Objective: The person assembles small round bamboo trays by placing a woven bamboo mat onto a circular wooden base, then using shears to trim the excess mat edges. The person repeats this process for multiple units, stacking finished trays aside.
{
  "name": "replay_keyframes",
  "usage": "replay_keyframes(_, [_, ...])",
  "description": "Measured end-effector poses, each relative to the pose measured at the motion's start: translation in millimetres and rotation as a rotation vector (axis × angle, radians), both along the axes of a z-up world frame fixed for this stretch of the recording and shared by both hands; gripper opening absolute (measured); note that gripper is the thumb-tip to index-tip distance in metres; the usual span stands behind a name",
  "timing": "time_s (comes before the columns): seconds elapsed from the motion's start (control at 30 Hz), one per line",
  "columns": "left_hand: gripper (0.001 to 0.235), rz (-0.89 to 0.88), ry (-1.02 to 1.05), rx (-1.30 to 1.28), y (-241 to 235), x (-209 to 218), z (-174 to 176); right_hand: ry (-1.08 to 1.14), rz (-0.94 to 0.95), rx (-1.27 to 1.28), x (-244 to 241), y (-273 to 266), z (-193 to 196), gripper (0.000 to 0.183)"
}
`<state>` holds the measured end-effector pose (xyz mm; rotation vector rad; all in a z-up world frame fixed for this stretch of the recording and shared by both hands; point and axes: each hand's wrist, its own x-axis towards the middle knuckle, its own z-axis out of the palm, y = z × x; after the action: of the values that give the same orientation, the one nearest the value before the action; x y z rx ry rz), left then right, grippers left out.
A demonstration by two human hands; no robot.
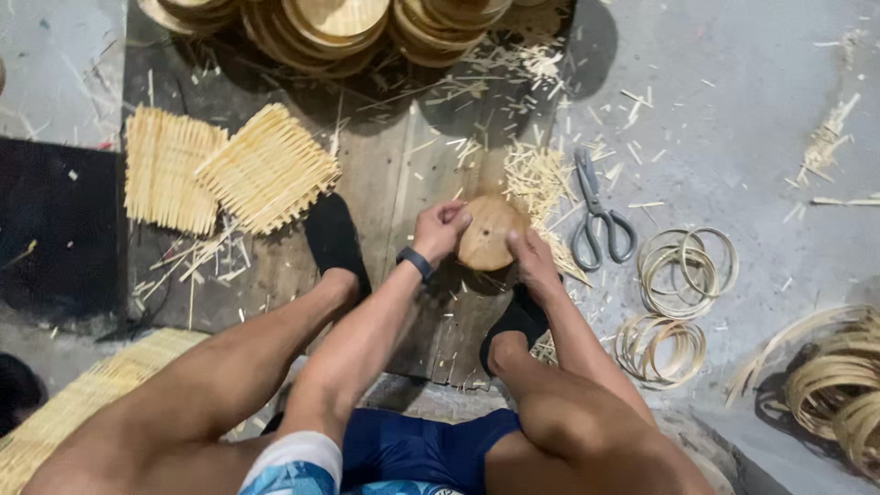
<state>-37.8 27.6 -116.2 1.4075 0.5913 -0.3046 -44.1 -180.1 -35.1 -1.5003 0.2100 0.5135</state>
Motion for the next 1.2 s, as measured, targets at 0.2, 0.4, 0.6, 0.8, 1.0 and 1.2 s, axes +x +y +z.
replay_keyframes(0.2, [0.046, -0.304, -0.167, 0.672, 89, 28, 42, 0.074, -0.019, -0.142, 1, 15, -24, 0.032])
replay_keyframes(0.4, [0.054, -0.257, -0.266, 1.69, 256, 27, 58, 0.164, -0.026, -0.087, -21, 7, -31, 0.034])
replay_keyframes(0.6, [0.066, -0.402, 0.025, 1.497, 309, -3, 56, 0.194, -0.022, -0.062, -29, 0, -41, 0.036])
replay_keyframes(0.8, [0.108, -0.479, 0.103, 1.396, 296, -6, 92, 0.184, -0.001, -0.07, -28, -4, -46, 0.034])
replay_keyframes(1.0, [0.087, -0.497, 0.093, 1.354, 281, -3, 107, 0.167, 0.001, -0.034, -30, -3, -42, 0.031])
replay_keyframes(1.2, [0.024, -0.376, 0.18, 1.012, 291, 5, 132, 0.186, 0.007, -0.027, -27, -3, -41, 0.03])
